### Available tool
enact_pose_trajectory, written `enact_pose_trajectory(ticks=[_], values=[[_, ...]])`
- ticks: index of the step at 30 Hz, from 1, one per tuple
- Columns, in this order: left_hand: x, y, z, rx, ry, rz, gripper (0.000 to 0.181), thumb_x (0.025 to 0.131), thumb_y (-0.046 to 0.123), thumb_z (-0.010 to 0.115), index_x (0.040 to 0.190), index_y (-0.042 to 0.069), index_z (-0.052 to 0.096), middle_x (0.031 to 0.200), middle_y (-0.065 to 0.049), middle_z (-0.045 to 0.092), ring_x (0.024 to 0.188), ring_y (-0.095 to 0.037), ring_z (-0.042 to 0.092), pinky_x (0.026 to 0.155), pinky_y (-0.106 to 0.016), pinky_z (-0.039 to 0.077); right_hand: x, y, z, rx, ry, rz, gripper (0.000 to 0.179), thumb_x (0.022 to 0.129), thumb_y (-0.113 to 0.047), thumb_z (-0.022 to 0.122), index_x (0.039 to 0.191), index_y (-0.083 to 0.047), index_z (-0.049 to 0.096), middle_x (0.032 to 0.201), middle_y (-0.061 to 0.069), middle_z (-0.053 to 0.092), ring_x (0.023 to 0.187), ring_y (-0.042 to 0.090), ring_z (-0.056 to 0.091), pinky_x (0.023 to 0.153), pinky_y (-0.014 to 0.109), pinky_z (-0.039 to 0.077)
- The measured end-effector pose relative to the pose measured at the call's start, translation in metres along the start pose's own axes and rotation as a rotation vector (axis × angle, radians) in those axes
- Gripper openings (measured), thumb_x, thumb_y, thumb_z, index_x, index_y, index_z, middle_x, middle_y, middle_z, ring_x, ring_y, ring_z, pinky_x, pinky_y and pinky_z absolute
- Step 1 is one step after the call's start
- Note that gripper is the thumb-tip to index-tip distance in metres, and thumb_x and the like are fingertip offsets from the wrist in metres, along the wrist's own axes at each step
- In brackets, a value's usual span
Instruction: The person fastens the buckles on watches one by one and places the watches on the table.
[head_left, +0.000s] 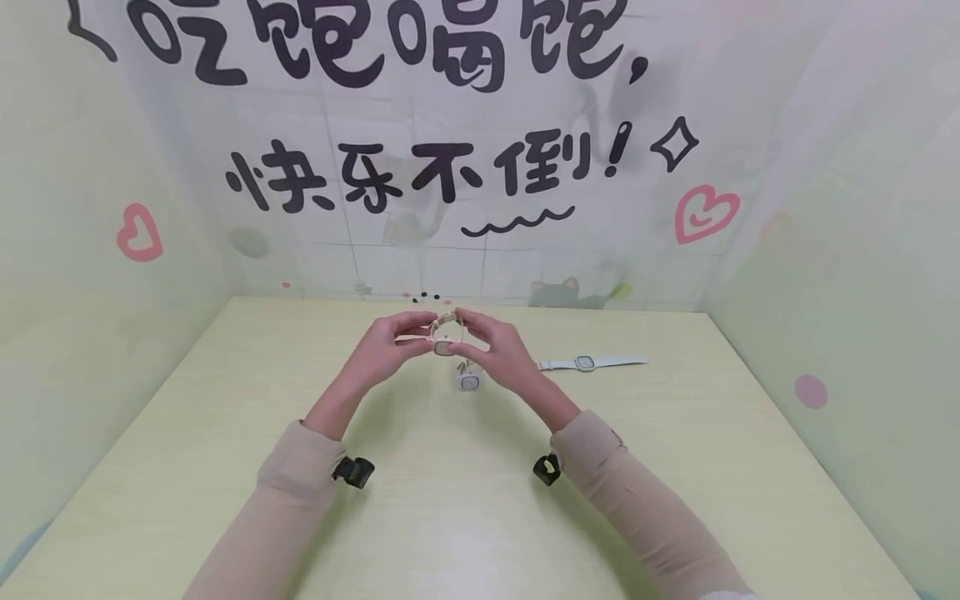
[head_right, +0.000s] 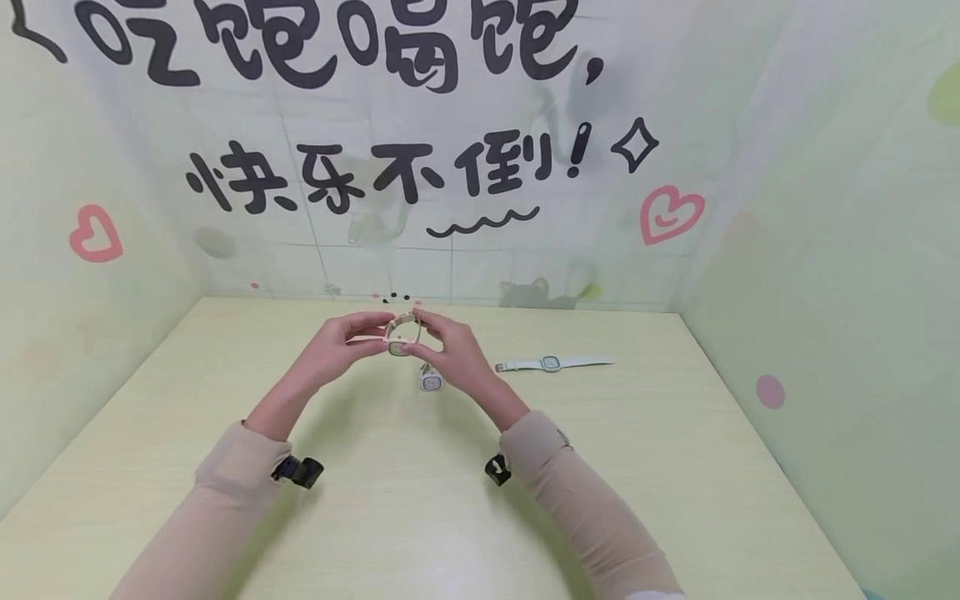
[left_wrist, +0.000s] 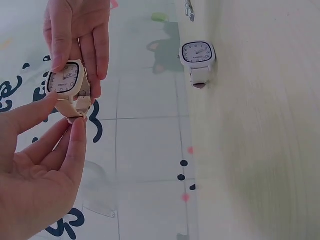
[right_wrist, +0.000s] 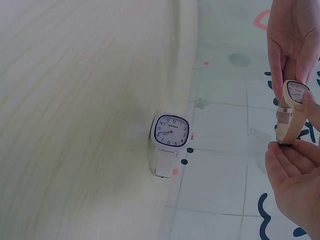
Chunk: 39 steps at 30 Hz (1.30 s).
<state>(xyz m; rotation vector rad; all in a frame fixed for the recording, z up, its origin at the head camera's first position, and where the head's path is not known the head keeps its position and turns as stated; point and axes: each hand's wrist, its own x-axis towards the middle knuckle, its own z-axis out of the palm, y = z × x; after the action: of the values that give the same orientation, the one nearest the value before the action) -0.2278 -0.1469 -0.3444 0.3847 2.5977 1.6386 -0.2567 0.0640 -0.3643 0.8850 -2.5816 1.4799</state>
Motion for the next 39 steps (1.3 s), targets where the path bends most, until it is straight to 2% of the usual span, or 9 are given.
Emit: enact_pose_trajectory(ticks=[9,17,21,27,30,34,36,39], values=[[0.01,-0.013,0.002,0.116,-0.008,-0.066,0.048,0.096,0.013,0.064,0.142,0.001,0.053,0.141,-0.02,0.058,0.127,-0.036,0.059,0.105,-0.047,0.051,0.01,0.013,0.01,-0.063,-0.071,0.08,0.062,0.092,-0.024,0.071,0.147,-0.006,0.048,0.151,0.012,0.05,0.139,0.029,0.05,0.113,0.038,0.044],[0.017,-0.024,0.006,0.226,-0.026,-0.101,0.045,0.097,0.011,0.064,0.139,-0.002,0.054,0.138,-0.023,0.059,0.123,-0.036,0.062,0.102,-0.044,0.053,0.016,0.021,0.017,-0.184,-0.146,0.155,0.06,0.095,-0.03,0.068,0.149,-0.014,0.047,0.152,0.007,0.05,0.139,0.03,0.049,0.114,0.045,0.043],[0.02,-0.028,0.007,0.261,-0.045,-0.115,0.044,0.097,0.009,0.063,0.138,-0.004,0.054,0.138,-0.023,0.059,0.122,-0.036,0.063,0.101,-0.043,0.054,0.018,0.025,0.02,-0.235,-0.171,0.169,0.06,0.095,-0.034,0.067,0.148,-0.014,0.048,0.151,0.006,0.052,0.139,0.029,0.049,0.112,0.048,0.044],[0.024,-0.034,0.011,0.294,-0.075,-0.12,0.044,0.095,0.007,0.064,0.136,-0.007,0.055,0.137,-0.025,0.059,0.122,-0.037,0.063,0.102,-0.043,0.053,0.02,0.03,0.024,-0.268,-0.192,0.205,0.059,0.094,-0.033,0.068,0.146,-0.013,0.05,0.148,0.007,0.054,0.134,0.029,0.054,0.11,0.046,0.047],[0.026,-0.037,0.012,0.316,-0.088,-0.128,0.045,0.094,0.006,0.065,0.135,-0.006,0.055,0.136,-0.025,0.06,0.121,-0.036,0.064,0.102,-0.043,0.053,0.02,0.031,0.025,-0.283,-0.2,0.215,0.056,0.094,-0.032,0.069,0.145,-0.014,0.052,0.146,0.009,0.056,0.121,0.028,0.063,0.107,0.045,0.049],[0.028,-0.04,0.014,0.333,-0.099,-0.139,0.044,0.093,0.005,0.065,0.135,-0.006,0.056,0.136,-0.025,0.06,0.12,-0.036,0.064,0.102,-0.043,0.053,0.02,0.032,0.028,-0.312,-0.211,0.218,0.055,0.094,-0.032,0.069,0.143,-0.015,0.054,0.143,0.01,0.059,0.093,0.02,0.071,0.098,0.04,0.054],[0.028,-0.041,0.015,0.335,-0.105,-0.153,0.045,0.093,0.006,0.065,0.135,-0.006,0.056,0.136,-0.025,0.06,0.121,-0.036,0.063,0.102,-0.044,0.053,0.02,0.033,0.029,-0.33,-0.218,0.215,0.055,0.093,-0.032,0.07,0.143,-0.014,0.054,0.141,0.01,0.061,0.081,0.014,0.067,0.09,0.036,0.055],[0.03,-0.043,0.017,0.332,-0.115,-0.176,0.045,0.092,0.005,0.066,0.134,-0.005,0.056,0.135,-0.024,0.061,0.121,-0.036,0.063,0.104,-0.045,0.052,0.02,0.036,0.031,-0.354,-0.23,0.211,0.056,0.093,-0.033,0.07,0.143,-0.014,0.055,0.133,0.01,0.066,0.065,0.009,0.054,0.079,0.028,0.051]])
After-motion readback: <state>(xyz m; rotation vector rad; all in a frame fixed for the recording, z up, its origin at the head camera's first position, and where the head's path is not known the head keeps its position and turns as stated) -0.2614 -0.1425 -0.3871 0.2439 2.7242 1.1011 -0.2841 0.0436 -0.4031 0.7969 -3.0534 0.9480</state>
